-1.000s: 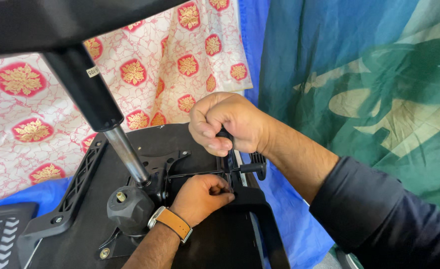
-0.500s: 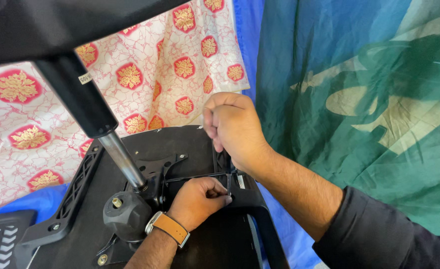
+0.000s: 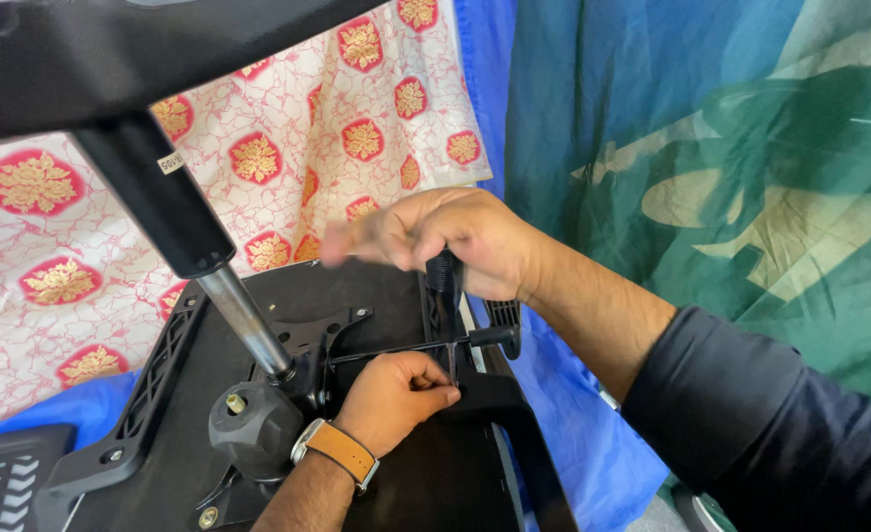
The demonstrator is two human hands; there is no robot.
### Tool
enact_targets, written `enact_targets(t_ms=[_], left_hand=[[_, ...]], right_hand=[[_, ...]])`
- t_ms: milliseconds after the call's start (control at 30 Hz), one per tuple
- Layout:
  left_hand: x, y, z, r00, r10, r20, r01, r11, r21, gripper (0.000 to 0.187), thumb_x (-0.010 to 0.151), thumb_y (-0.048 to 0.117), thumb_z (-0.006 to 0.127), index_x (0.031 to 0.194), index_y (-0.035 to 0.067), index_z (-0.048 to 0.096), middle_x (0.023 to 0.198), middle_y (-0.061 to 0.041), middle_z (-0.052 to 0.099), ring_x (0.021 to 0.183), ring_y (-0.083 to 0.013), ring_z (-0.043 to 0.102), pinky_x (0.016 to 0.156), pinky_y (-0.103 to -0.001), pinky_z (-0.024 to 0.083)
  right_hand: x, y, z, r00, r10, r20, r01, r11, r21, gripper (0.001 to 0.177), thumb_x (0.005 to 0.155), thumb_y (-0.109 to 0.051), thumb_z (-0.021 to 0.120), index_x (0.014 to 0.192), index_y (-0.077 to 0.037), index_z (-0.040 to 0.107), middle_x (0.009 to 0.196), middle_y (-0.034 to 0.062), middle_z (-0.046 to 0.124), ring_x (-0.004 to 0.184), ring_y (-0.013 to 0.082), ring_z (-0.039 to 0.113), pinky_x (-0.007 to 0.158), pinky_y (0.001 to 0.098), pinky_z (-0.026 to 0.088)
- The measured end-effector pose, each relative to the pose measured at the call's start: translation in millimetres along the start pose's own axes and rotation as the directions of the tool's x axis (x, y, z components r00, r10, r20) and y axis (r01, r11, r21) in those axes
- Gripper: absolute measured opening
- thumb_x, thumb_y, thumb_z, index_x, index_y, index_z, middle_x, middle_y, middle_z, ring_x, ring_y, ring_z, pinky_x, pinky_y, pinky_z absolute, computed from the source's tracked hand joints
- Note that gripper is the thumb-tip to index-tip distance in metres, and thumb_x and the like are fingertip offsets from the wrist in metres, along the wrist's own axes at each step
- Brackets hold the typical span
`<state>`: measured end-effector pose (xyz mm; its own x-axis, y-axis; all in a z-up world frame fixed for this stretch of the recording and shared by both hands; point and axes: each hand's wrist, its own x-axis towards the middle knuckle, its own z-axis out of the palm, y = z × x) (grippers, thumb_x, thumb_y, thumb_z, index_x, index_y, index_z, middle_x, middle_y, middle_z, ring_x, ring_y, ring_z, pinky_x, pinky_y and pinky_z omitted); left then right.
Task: The person uses a screwdriver to tighten screws on the underside of an office chair, securing the footrest and base components. The person then flips the chair upright and continues to tighten additional screws on the central base mechanism.
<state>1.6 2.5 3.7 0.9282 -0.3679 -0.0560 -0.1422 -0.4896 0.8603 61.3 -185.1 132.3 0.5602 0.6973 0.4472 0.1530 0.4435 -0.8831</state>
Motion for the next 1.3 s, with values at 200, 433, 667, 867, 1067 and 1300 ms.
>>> enact_targets(t_ms=[200,433,667,867,1067,1300], left_hand=[[-0.4,4.0,-0.4,1.0,-0.012,0.006,0.012,1.0,-0.013,0.015,0.079,0.016,0.085,0.081,0.004,0.076,0.066,0.0,0.069,0.059,-0.0054,0.057,0.056,-0.024,0.048],[0.4,-2.2,0.2,1.0,-0.022,-0.007,0.022,0.999,-0.032,0.016,0.078,0.015,0.085,0.08,0.003,0.076,0.067,-0.001,0.07,0.06,-0.0061,0.059,0.057,-0.024,0.048],[2.3,-12.7,-0.4,0.994,0.105,0.003,-0.105,0.994,-0.021,0.014,0.078,0.013,0.085,0.083,0.004,0.076,0.072,0.0,0.073,0.066,-0.0051,0.064,0.064,-0.023,0.053],[1.2,-9.2,0.6,0.998,0.057,-0.011,-0.057,0.998,-0.025,0.014,0.078,0.014,0.085,0.083,0.004,0.076,0.07,-0.001,0.072,0.063,-0.0063,0.062,0.061,-0.025,0.051],[0.5,-8.9,0.2,0.999,0.04,-0.011,-0.04,0.999,-0.001,0.015,0.079,0.016,0.085,0.08,0.004,0.076,0.067,-0.001,0.072,0.06,-0.0062,0.061,0.058,-0.024,0.05],[-0.6,-1.7,-0.6,1.0,-0.024,0.003,0.024,0.999,-0.025,0.014,0.079,0.016,0.084,0.08,0.004,0.076,0.068,-0.001,0.071,0.059,-0.007,0.061,0.056,-0.025,0.05]], right_hand=[[-3.6,13.0,-6.7,0.993,0.115,0.015,-0.112,0.918,0.38,0.012,0.085,-0.007,0.051,0.079,0.002,0.057,0.059,0.0074,0.047,0.048,0.0201,0.046,0.047,0.035,0.041],[-3.7,14.0,13.7,0.919,0.091,-0.384,-0.018,0.982,0.189,0.013,0.079,-0.005,0.044,0.072,0.0,0.055,0.052,0.004,0.041,0.039,0.0159,0.039,0.04,0.0329,0.037],[2.5,23.8,50.2,0.828,0.022,-0.56,-0.073,0.995,-0.069,0.016,0.076,-0.002,0.043,0.069,0.002,0.057,0.052,0.0055,0.045,0.038,0.0133,0.038,0.036,0.0304,0.033],[-1.6,17.7,32.6,0.923,0.012,-0.385,-0.046,0.996,-0.08,0.015,0.077,-0.006,0.046,0.073,0.002,0.059,0.061,0.0071,0.051,0.053,0.0167,0.047,0.053,0.0308,0.041],[2.7,19.0,9.1,0.991,0.048,-0.122,-0.04,0.997,0.067,0.017,0.078,-0.009,0.052,0.079,0.006,0.06,0.078,0.0107,0.06,0.077,0.0205,0.057,0.079,0.0326,0.048],[-2.3,13.6,5.8,0.99,0.126,-0.067,-0.107,0.964,0.243,0.015,0.082,-0.008,0.047,0.073,0.001,0.054,0.054,0.0064,0.043,0.044,0.0191,0.043,0.045,0.034,0.04]])
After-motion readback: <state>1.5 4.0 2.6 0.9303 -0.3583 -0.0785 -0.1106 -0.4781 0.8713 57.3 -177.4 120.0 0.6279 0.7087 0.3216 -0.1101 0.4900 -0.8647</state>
